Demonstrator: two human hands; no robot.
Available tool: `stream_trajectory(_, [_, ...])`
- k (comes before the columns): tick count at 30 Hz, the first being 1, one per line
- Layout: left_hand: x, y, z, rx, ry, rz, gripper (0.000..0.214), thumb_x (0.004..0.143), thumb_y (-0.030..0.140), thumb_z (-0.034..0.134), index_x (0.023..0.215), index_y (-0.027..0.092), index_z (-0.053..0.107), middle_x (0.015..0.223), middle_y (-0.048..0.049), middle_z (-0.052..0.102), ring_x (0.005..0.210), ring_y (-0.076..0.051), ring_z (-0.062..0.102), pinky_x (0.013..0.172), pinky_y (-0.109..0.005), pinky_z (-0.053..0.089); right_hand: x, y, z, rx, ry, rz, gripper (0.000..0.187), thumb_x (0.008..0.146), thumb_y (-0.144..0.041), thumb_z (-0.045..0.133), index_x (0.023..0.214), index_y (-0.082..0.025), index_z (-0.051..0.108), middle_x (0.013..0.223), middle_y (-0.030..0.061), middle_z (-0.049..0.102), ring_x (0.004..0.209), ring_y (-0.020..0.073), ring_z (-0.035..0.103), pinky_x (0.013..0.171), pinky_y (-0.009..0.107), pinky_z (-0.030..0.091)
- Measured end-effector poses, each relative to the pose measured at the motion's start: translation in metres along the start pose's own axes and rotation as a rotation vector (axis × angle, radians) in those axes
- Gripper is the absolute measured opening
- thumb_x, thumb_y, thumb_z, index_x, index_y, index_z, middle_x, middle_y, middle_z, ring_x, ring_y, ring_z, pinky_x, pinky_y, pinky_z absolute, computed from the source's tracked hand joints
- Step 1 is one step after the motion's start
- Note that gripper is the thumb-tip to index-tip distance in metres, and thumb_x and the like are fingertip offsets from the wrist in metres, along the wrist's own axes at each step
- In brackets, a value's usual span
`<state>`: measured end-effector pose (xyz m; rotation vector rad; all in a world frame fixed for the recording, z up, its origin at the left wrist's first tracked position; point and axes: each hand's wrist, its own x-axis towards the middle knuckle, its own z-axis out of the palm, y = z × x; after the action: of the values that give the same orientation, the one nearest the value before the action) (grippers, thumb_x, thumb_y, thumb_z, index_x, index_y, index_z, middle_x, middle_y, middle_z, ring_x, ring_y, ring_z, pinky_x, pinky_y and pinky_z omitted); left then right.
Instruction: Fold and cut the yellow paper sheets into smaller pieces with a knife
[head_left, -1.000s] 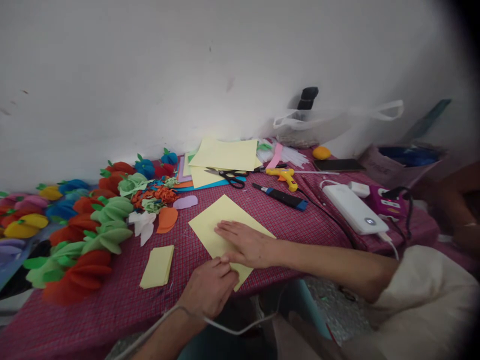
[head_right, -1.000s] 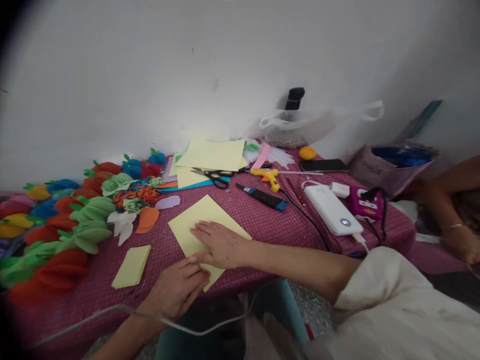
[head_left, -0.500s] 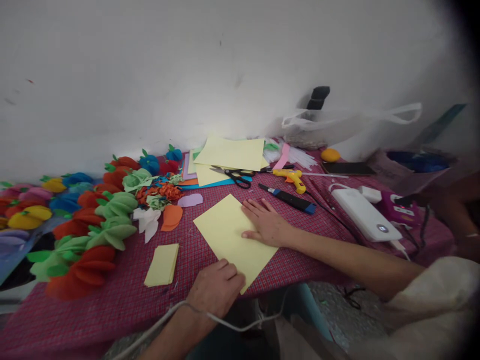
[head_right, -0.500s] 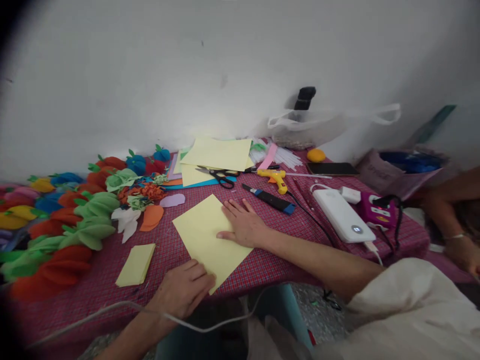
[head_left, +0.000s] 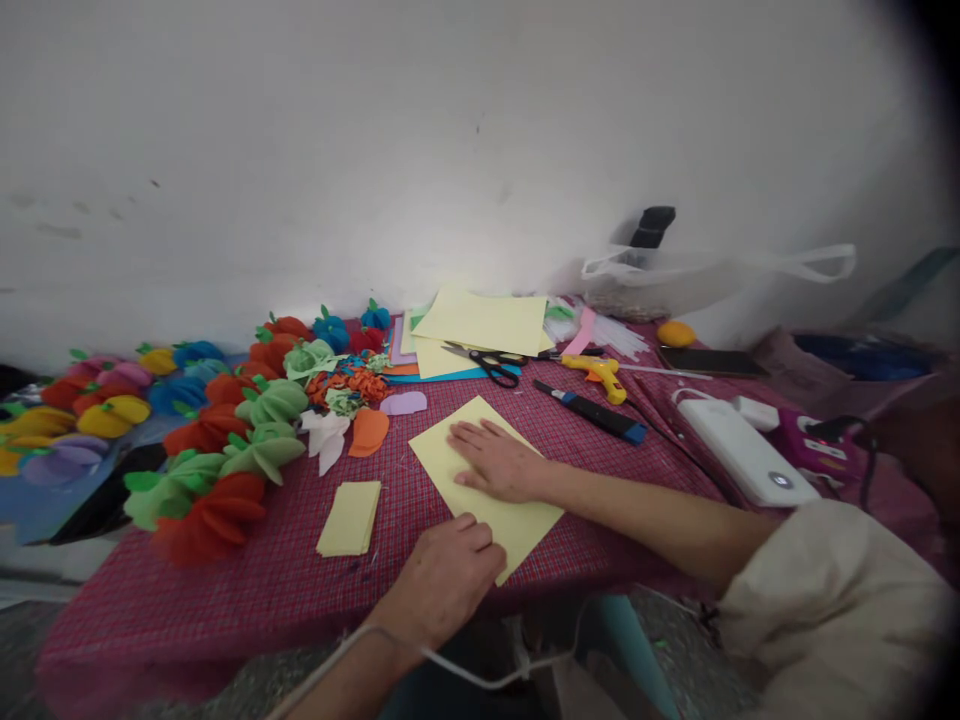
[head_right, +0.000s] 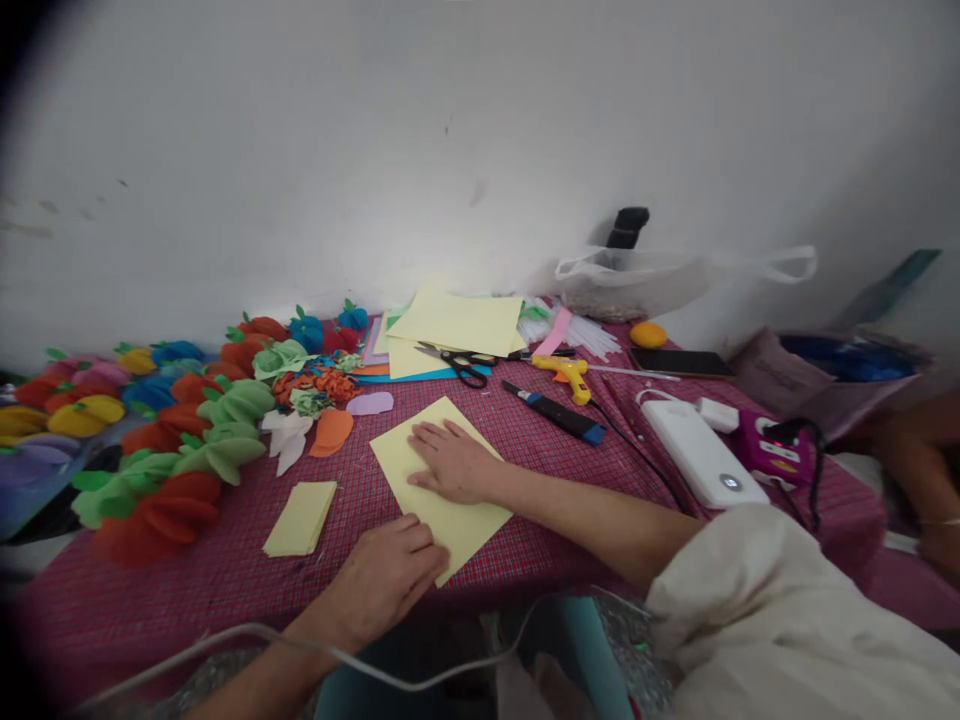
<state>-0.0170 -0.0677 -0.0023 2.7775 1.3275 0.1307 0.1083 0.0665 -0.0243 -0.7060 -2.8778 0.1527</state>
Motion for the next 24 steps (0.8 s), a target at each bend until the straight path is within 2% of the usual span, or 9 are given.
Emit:
stream_trajectory(4, [0.000, -0.002, 0.004, -0.017, 0.026, 0.020, 0.013, 0.085, 0.019, 0.049, 0.072, 0.018, 0.052, 0.071, 0.0012, 0.055, 0.069, -0.015, 0.047, 0.057, -0.027, 0.034, 0.003, 0.022, 0.003, -0.008, 0.006, 0.128, 0.080, 0.082, -0.065, 0.018, 0.136, -0.007, 0.028, 0.141, 0.0157, 0.028, 0.132, 0.0241, 0.019, 0.106, 0.044, 0.012])
stream_trajectory(7, [0.001, -0.004, 0.005, -0.021, 0.023, 0.038, 0.013, 0.084, 0.019, 0.049, 0.072, 0.018, 0.052, 0.070, 0.0006, 0.055, 0.067, -0.015, 0.046, 0.058, -0.027, 0.034, 0.003, 0.041, 0.000, -0.042, 0.006, 0.191, 0.081, 0.081, -0.067, 0.017, 0.137, -0.009, 0.027, 0.141, 0.0156, 0.028, 0.131, 0.0252, 0.020, 0.106, 0.047, 0.008])
stream_trajectory(12, [0.002, -0.005, 0.004, -0.026, -0.002, 0.039, 0.011, 0.084, 0.019, 0.048, 0.074, 0.019, 0.053, 0.071, -0.0002, 0.055, 0.068, -0.015, 0.046, 0.058, -0.027, 0.035, 0.009, 0.056, 0.000, -0.105, 0.047, 0.255, 0.079, 0.079, -0.068, 0.020, 0.132, -0.012, 0.037, 0.136, 0.0127, 0.039, 0.132, 0.0295, 0.016, 0.105, 0.052, 0.001])
stream_trajectory(15, [0.002, -0.003, 0.005, -0.002, -0.007, 0.022, 0.013, 0.085, 0.018, 0.046, 0.074, 0.019, 0.053, 0.072, -0.0007, 0.055, 0.068, -0.015, 0.047, 0.058, -0.027, 0.036, 0.014, 0.058, -0.002, -0.115, 0.077, 0.271, 0.076, 0.079, -0.068, 0.023, 0.129, -0.013, 0.042, 0.135, 0.0124, 0.041, 0.130, 0.0306, 0.018, 0.105, 0.051, 0.005])
stream_trajectory(20, [0.002, 0.000, -0.002, -0.010, 0.004, 0.038, 0.016, 0.085, 0.018, 0.043, 0.075, 0.019, 0.056, 0.072, -0.0015, 0.056, 0.071, -0.015, 0.049, 0.065, -0.028, 0.040, 0.002, 0.064, -0.028, -0.074, 0.154, 0.267, 0.063, 0.087, -0.056, 0.023, 0.122, -0.012, 0.050, 0.134, 0.0115, 0.041, 0.129, 0.0268, 0.023, 0.103, 0.046, 0.016])
stream_trajectory(22, [0.005, -0.003, -0.010, -0.048, 0.067, 0.029, 0.018, 0.086, 0.020, 0.042, 0.079, 0.019, 0.058, 0.073, -0.0022, 0.058, 0.074, -0.016, 0.051, 0.071, -0.031, 0.041, -0.013, 0.065, -0.040, -0.031, 0.191, 0.247, 0.055, 0.090, -0.049, 0.022, 0.123, -0.014, 0.049, 0.134, 0.0090, 0.042, 0.129, 0.0239, 0.024, 0.103, 0.045, 0.017])
stream_trajectory(24, [0.014, -0.010, -0.019, -0.077, 0.185, -0.039, 0.020, 0.087, 0.021, 0.040, 0.091, 0.019, 0.059, 0.082, -0.0046, 0.061, 0.082, -0.017, 0.053, 0.077, -0.035, 0.041, -0.030, 0.065, -0.048, 0.016, 0.184, 0.205, 0.048, 0.091, -0.042, 0.024, 0.122, -0.017, 0.050, 0.133, 0.0066, 0.044, 0.130, 0.0220, 0.024, 0.103, 0.044, 0.017])
